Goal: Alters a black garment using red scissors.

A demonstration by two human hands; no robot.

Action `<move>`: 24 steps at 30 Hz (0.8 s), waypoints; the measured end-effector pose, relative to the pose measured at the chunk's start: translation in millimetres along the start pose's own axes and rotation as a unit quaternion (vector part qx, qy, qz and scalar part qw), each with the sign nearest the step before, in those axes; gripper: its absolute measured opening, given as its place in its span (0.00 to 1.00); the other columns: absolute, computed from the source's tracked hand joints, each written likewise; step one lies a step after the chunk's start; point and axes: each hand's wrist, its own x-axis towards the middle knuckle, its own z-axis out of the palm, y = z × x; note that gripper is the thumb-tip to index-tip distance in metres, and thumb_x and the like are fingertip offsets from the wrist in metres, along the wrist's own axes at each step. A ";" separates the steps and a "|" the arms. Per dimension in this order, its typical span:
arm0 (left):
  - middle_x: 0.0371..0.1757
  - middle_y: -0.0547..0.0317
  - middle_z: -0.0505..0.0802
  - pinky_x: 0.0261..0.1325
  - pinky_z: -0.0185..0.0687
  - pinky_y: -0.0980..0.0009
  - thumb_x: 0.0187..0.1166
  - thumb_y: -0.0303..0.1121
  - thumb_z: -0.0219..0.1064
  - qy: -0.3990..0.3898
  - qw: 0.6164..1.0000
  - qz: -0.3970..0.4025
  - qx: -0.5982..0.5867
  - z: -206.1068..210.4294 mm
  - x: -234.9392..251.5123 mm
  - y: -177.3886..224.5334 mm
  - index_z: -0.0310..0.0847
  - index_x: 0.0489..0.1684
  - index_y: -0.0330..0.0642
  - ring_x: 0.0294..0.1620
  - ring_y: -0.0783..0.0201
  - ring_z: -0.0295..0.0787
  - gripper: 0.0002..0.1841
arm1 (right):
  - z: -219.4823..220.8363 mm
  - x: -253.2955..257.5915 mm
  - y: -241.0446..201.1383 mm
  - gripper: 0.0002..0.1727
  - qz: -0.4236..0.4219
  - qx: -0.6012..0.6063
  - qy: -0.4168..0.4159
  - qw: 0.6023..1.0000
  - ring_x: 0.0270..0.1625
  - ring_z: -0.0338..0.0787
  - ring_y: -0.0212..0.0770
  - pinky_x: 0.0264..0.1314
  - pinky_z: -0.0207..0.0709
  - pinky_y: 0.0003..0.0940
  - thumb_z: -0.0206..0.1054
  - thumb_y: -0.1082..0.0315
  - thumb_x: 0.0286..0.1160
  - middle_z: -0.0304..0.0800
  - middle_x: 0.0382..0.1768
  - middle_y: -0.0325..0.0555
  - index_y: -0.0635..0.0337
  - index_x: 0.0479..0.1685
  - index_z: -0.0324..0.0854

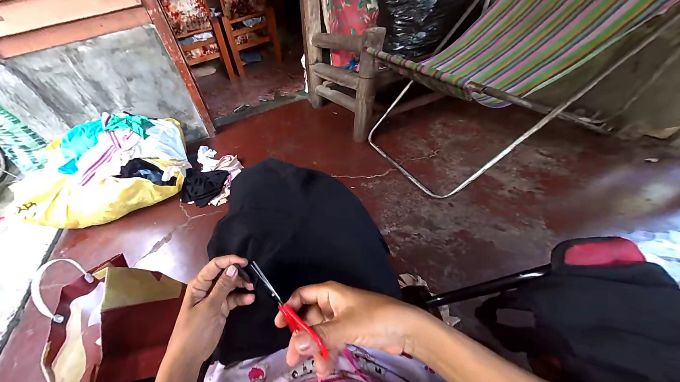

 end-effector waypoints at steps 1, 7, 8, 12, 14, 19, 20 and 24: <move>0.45 0.47 0.94 0.43 0.95 0.65 0.87 0.32 0.63 0.000 1.000 0.000 -0.019 0.1 -0.3 -1.2 0.89 0.55 0.40 0.41 0.60 0.96 0.10 | -0.8 2.4 -0.8 0.19 0.005 -0.001 -0.004 1.000 0.37 0.93 0.34 0.41 0.88 0.29 0.66 0.66 0.81 0.93 0.45 0.45 0.57 0.68 0.75; 0.51 0.44 0.93 0.52 0.93 0.61 0.85 0.30 0.65 0.020 0.997 0.011 -0.071 6.9 -5.4 -10.7 0.89 0.59 0.37 0.46 0.58 0.95 0.12 | 1.6 12.2 6.3 0.19 0.038 -0.035 0.014 0.999 0.36 0.92 0.33 0.41 0.88 0.29 0.68 0.69 0.79 0.93 0.42 0.43 0.59 0.66 0.74; 0.53 0.44 0.93 0.54 0.93 0.61 0.84 0.33 0.66 0.019 0.997 0.014 -0.072 8.2 -6.9 -11.7 0.88 0.61 0.36 0.48 0.58 0.95 0.15 | 3.4 12.2 7.2 0.20 0.038 -0.048 0.027 0.998 0.37 0.92 0.33 0.42 0.88 0.30 0.71 0.68 0.78 0.92 0.42 0.43 0.59 0.66 0.74; 0.53 0.47 0.93 0.56 0.92 0.63 0.69 0.37 0.81 0.048 0.997 0.059 0.012 17.8 -14.1 -18.8 0.87 0.64 0.34 0.47 0.60 0.93 0.26 | 8.6 10.7 9.6 0.23 0.039 -0.129 0.061 0.989 0.35 0.90 0.33 0.40 0.86 0.29 0.74 0.64 0.76 0.90 0.40 0.45 0.62 0.67 0.74; 0.50 0.45 0.94 0.52 0.92 0.66 0.67 0.30 0.81 0.088 0.992 0.078 0.043 23.7 -16.6 -23.7 0.87 0.62 0.30 0.43 0.60 0.93 0.24 | 10.1 10.1 10.3 0.23 0.040 -0.144 0.061 0.987 0.34 0.89 0.33 0.39 0.85 0.29 0.73 0.64 0.77 0.91 0.41 0.46 0.62 0.67 0.74; 0.51 0.45 0.94 0.51 0.93 0.65 0.69 0.26 0.78 0.102 0.987 0.116 0.040 24.1 -18.6 -29.9 0.88 0.61 0.30 0.42 0.60 0.94 0.20 | 4.8 6.9 10.9 0.18 0.045 -0.085 0.029 0.995 0.37 0.91 0.31 0.42 0.86 0.27 0.70 0.67 0.80 0.92 0.42 0.42 0.60 0.64 0.74; 0.51 0.45 0.94 0.51 0.93 0.65 0.69 0.26 0.78 0.103 0.986 0.123 0.037 23.6 -19.4 -31.4 0.88 0.61 0.30 0.43 0.60 0.94 0.21 | 3.4 5.8 11.5 0.17 0.046 -0.074 0.018 0.996 0.37 0.91 0.31 0.42 0.86 0.27 0.69 0.68 0.80 0.92 0.42 0.41 0.60 0.64 0.74; 0.55 0.45 0.94 0.53 0.93 0.65 0.65 0.27 0.82 0.115 0.984 0.136 0.014 22.9 -21.4 -34.7 0.88 0.62 0.33 0.46 0.60 0.94 0.24 | 0.2 2.0 10.7 0.17 0.055 -0.055 -0.001 0.997 0.37 0.90 0.31 0.42 0.86 0.27 0.67 0.66 0.81 0.91 0.40 0.41 0.59 0.64 0.74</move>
